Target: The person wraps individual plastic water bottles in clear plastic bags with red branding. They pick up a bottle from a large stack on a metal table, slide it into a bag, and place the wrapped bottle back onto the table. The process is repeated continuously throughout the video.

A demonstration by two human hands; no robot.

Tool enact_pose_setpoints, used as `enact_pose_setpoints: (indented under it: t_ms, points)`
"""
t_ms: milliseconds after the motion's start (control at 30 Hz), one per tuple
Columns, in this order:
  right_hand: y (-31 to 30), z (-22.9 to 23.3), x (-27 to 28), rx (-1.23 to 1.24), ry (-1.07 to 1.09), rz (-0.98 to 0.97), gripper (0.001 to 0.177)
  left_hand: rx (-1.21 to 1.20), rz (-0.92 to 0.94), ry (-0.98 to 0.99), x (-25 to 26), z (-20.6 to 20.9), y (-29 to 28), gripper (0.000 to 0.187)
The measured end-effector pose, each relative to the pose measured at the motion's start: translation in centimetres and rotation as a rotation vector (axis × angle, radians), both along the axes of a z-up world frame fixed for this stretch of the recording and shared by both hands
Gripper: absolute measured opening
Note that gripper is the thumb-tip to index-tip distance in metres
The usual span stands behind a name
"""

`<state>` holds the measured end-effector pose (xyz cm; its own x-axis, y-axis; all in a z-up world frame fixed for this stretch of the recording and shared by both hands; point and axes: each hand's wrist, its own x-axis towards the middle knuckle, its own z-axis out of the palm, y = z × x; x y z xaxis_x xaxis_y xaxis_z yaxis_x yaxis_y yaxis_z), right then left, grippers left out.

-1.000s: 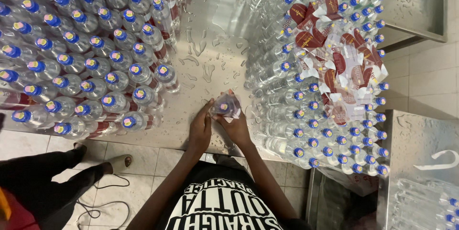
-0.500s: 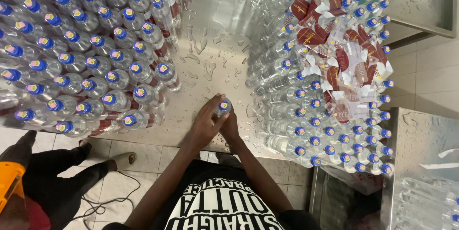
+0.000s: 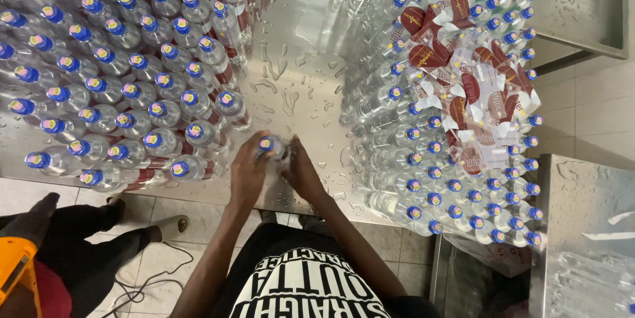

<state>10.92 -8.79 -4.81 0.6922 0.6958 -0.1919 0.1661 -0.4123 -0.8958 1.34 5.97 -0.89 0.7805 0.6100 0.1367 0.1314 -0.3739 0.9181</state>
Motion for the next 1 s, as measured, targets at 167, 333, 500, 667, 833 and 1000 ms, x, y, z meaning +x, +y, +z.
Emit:
enact_pose_setpoints:
  t_ms: [167, 333, 500, 667, 833, 1000]
  points:
    - [-3.4, 7.6, 0.6, -0.055, -0.026, 0.073, 0.092, 0.268, 0.198, 0.046, -1.3, -1.5, 4.1, 0.045]
    - [-10.4, 12.7, 5.5, 0.016, -0.381, -0.044, 0.069, 0.42, 0.177, 0.087, -0.1, 2.2, 5.9, 0.06]
    - [-18.6, 15.1, 13.9, -0.262, -0.957, -0.22, 0.044, 0.847, 0.161, 0.318, 0.8, 0.4, 6.0, 0.101]
    - [-25.1, 16.0, 21.7, -0.42, -1.014, -0.31, 0.034, 0.907, 0.108, 0.299, 0.9, -1.1, 8.0, 0.101]
    - [-28.1, 13.2, 28.7, -0.5, -0.874, -0.349, 0.041, 0.945, 0.163, 0.357, 1.8, -0.6, 8.4, 0.103]
    - [-26.6, 12.5, 30.1, -0.644, -0.806, -0.336, 0.04, 0.956, 0.234, 0.26, 2.0, -0.2, 7.7, 0.097]
